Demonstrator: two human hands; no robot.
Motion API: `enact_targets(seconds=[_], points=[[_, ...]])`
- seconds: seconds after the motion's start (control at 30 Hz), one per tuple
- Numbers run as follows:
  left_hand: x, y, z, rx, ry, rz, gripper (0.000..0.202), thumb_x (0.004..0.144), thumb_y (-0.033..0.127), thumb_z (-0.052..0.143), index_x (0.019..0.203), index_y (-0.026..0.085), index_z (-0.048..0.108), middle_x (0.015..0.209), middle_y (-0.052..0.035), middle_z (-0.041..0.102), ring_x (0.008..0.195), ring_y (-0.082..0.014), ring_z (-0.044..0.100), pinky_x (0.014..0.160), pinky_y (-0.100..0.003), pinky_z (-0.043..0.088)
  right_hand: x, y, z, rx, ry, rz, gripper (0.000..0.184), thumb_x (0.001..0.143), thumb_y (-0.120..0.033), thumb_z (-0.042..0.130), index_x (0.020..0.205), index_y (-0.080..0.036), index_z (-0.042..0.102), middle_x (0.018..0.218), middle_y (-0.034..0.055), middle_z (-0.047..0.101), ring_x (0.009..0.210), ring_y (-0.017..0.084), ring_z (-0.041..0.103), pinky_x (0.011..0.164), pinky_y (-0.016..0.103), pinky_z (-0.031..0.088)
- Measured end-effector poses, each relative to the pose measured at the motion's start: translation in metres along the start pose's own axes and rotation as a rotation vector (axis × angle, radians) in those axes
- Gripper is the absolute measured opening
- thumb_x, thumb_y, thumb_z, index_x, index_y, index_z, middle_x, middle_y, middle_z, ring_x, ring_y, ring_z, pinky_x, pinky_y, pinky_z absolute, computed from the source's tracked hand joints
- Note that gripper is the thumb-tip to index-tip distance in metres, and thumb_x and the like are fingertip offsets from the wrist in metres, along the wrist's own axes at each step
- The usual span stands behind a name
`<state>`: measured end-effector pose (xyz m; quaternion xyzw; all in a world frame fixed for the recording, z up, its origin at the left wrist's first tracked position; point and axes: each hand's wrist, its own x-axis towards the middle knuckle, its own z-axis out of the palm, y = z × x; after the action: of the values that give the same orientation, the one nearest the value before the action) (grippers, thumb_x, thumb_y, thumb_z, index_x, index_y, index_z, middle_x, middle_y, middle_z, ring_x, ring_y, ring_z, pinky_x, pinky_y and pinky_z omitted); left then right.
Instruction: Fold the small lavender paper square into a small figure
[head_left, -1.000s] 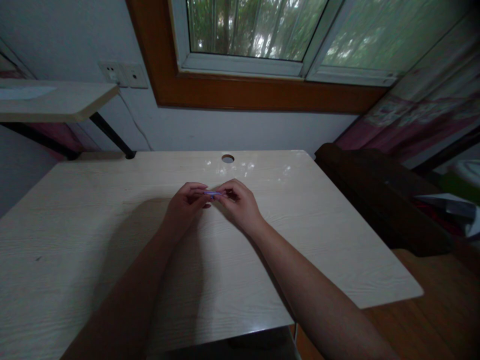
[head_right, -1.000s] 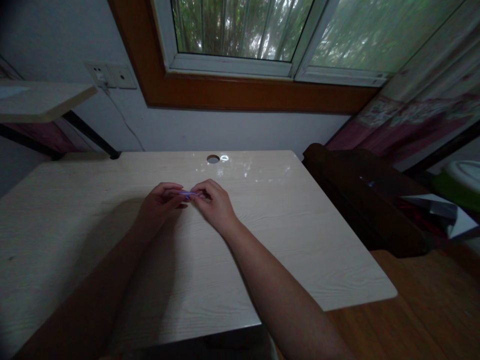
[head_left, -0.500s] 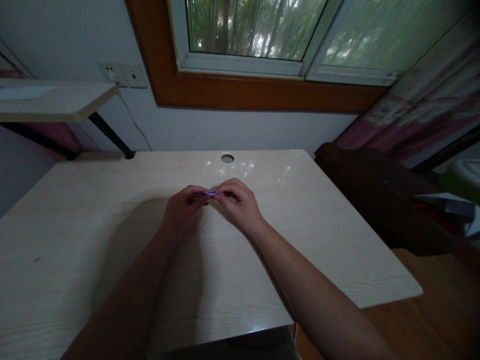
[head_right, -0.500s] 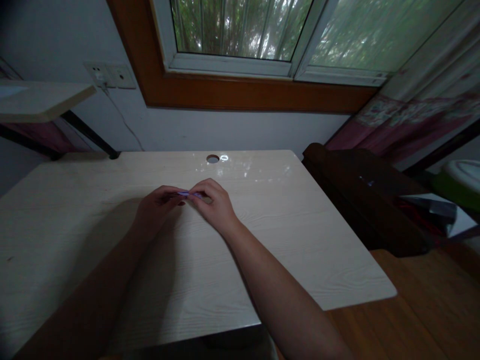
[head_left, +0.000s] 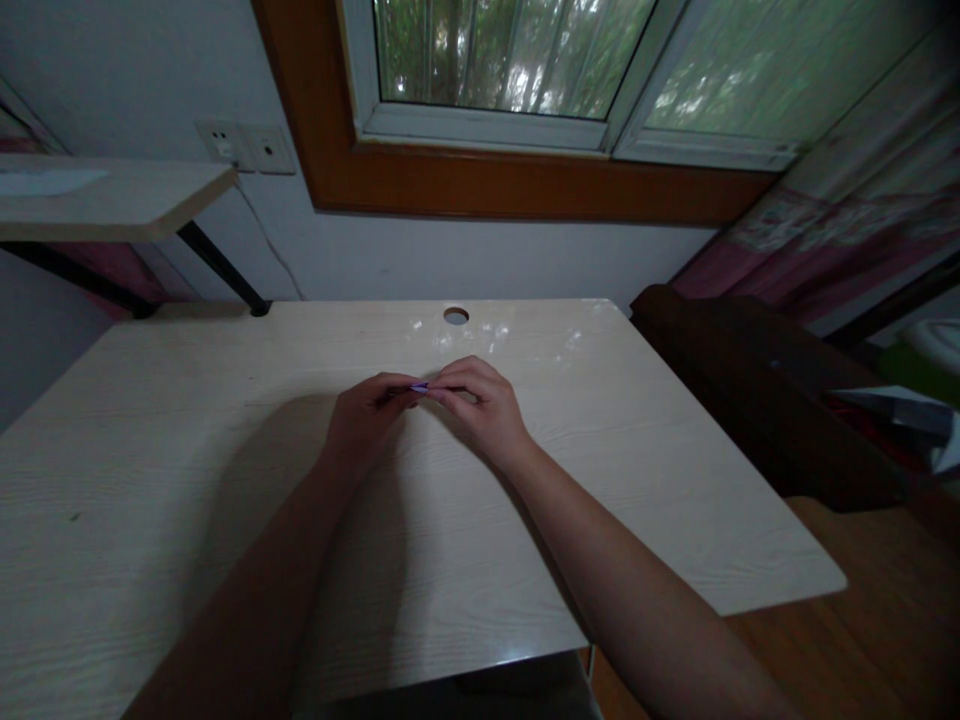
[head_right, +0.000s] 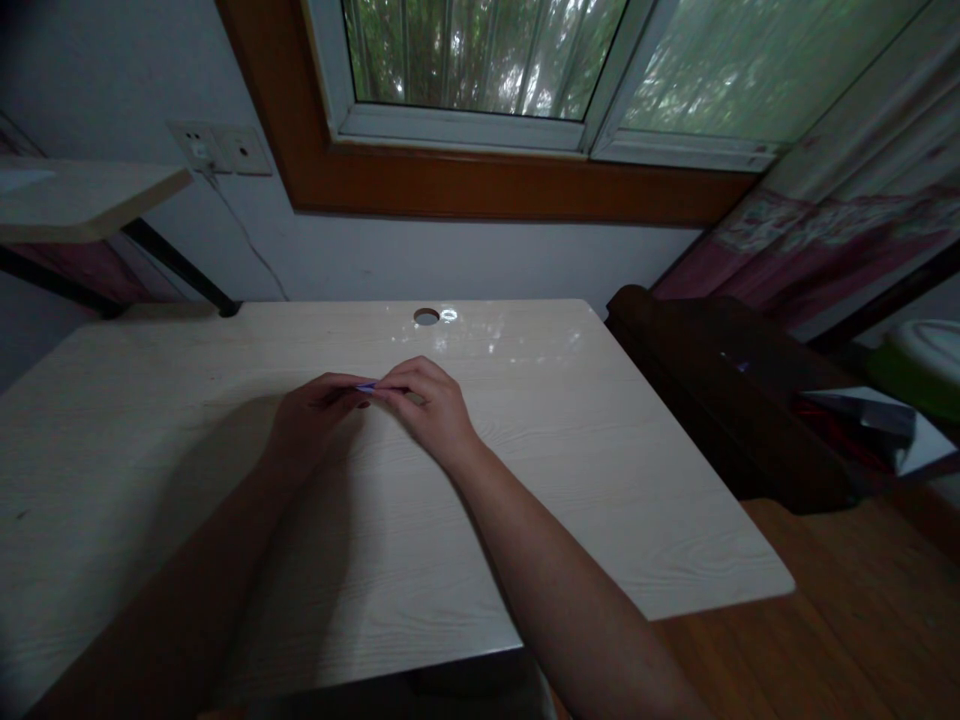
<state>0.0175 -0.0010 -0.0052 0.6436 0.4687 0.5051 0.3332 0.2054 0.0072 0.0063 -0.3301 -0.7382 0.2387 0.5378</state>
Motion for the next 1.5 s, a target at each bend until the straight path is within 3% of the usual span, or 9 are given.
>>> enact_targets(seconds=[0.63,1.07,1.23,1.37,1.5], points=[[-0.002,0.0054,0.0031,-0.14,0.011,-0.047,0.028,0.079,0.044,0.073,0.091,0.02,0.07,0.083,-0.0038,0.075,0.07,-0.0168,0.072,0.07,-0.029,0.06,0.0004,0.0003,-0.0007,-0.059,0.036,-0.023,0.004,0.085,-0.024,0.069,0.086,-0.025,0.073,0.086,0.0035,0.067,0.082,0.017,0.064,0.076,0.033,0.053],[-0.0041,0.0049,0.0055,-0.184,0.006,-0.015,0.024,0.082,0.037,0.072,0.093,0.018,0.063,0.082,-0.0032,0.072,0.073,-0.0165,0.072,0.072,-0.029,0.059,-0.0009,0.0017,-0.0006,-0.062,0.017,-0.008,0.005,0.087,-0.025,0.067,0.087,-0.026,0.072,0.087,0.0034,0.067,0.084,0.017,0.063,0.077,0.033,0.052],[-0.0054,0.0034,0.008,-0.255,0.047,0.037,0.026,0.08,0.032,0.074,0.096,0.02,0.058,0.088,-0.0023,0.07,0.077,-0.0173,0.072,0.071,-0.031,0.061,-0.0004,-0.0007,-0.0008,-0.072,0.022,-0.016,0.005,0.087,-0.024,0.066,0.087,-0.025,0.071,0.086,0.0035,0.067,0.084,0.017,0.063,0.076,0.034,0.052],[-0.0056,0.0014,0.0085,-0.245,0.012,0.107,0.023,0.08,0.03,0.073,0.097,0.021,0.06,0.103,-0.0043,0.066,0.083,-0.0164,0.071,0.074,-0.031,0.061,-0.0001,-0.001,-0.0014,-0.094,0.021,-0.032,0.004,0.087,-0.025,0.067,0.087,-0.026,0.071,0.086,0.0034,0.067,0.083,0.017,0.063,0.076,0.034,0.052],[-0.0041,0.0006,0.0067,-0.167,-0.012,0.161,0.018,0.084,0.029,0.069,0.099,0.022,0.064,0.104,-0.0051,0.064,0.084,-0.0156,0.069,0.075,-0.03,0.061,-0.001,0.0008,-0.0025,-0.105,-0.009,-0.068,0.005,0.088,-0.024,0.066,0.089,-0.026,0.071,0.088,0.0039,0.067,0.084,0.018,0.063,0.076,0.034,0.053]])
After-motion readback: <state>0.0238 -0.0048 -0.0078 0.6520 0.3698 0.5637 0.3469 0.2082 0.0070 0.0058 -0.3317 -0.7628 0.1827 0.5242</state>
